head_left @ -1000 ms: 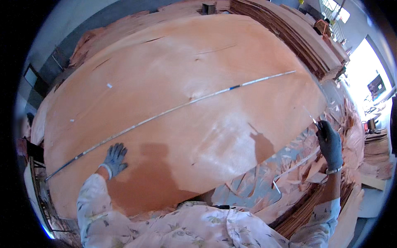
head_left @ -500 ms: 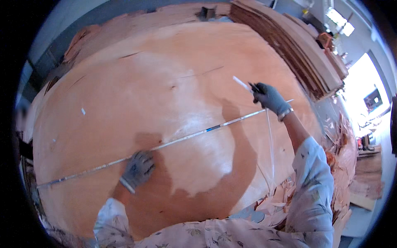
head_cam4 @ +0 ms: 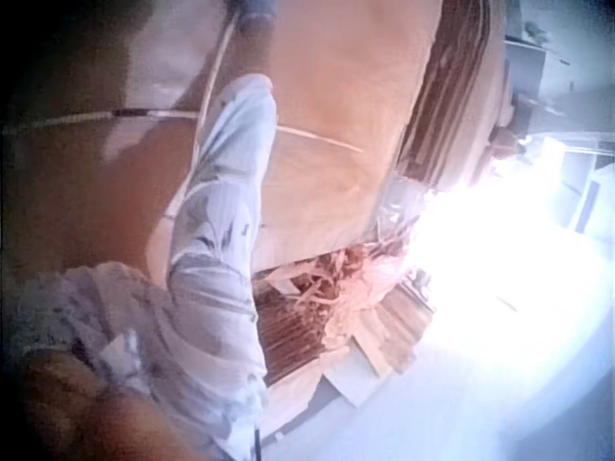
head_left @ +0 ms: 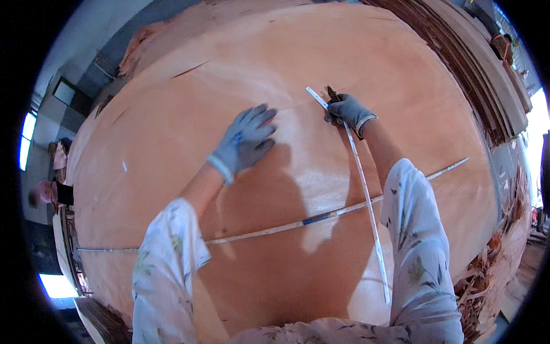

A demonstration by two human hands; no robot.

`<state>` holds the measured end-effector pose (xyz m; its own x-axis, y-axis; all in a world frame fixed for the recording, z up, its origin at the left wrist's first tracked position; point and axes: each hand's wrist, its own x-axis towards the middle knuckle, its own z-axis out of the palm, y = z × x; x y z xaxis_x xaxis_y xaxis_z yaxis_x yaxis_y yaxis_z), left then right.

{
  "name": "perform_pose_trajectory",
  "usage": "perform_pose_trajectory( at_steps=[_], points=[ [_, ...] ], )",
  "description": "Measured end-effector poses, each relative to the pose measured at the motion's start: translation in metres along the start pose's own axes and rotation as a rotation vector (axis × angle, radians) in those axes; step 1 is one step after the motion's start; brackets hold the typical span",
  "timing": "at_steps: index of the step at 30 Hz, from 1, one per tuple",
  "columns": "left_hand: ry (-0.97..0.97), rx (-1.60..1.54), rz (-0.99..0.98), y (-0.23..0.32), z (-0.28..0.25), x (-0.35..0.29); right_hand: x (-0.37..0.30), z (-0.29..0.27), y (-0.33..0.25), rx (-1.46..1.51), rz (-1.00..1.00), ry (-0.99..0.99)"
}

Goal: The person trims and separates thin wood veneer sheets using a hand-held blade and a straight-edge guide, then moves the finished sheets to a stack.

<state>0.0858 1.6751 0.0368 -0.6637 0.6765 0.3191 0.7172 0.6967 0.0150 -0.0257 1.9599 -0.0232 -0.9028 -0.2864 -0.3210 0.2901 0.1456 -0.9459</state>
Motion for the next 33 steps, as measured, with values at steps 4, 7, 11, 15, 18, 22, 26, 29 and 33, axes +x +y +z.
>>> perform_pose_trajectory(
  at_steps=[4, 7, 11, 15, 18, 22, 26, 29, 33],
  points=[
    [0.09, -0.027, -0.031, -0.009, 0.065, 0.075, -0.003, 0.004, 0.003, 0.008, -0.009, 0.014],
    [0.079, -0.062, -0.119, -0.011, 0.107, 0.094, 0.0, 0.003, 0.005, -0.021, -0.012, 0.005],
    [0.074, -0.12, -0.163, -0.006, 0.128, 0.097, 0.007, 0.0, 0.011, -0.033, -0.013, 0.042],
    [0.117, -0.052, -0.09, -0.008, 0.122, 0.085, 0.009, 0.009, 0.008, -0.075, -0.052, -0.015],
    [0.029, -0.026, -0.107, 0.001, 0.109, 0.096, -0.007, 0.005, -0.001, -0.017, -0.057, 0.01],
    [-0.049, -0.014, -0.165, 0.0, 0.101, 0.099, -0.024, 0.013, -0.006, -0.209, -0.018, 0.039],
    [-0.056, 0.057, -0.211, -0.01, 0.113, 0.075, -0.051, 0.062, -0.042, -0.349, -0.06, -0.054],
    [-0.075, 0.033, -0.151, -0.017, 0.086, 0.054, -0.055, 0.098, -0.068, -0.244, -0.119, -0.138],
    [0.23, 0.048, -0.421, -0.083, 0.05, -0.076, -0.025, 0.166, -0.06, -0.103, -0.208, -0.396]
  ],
)
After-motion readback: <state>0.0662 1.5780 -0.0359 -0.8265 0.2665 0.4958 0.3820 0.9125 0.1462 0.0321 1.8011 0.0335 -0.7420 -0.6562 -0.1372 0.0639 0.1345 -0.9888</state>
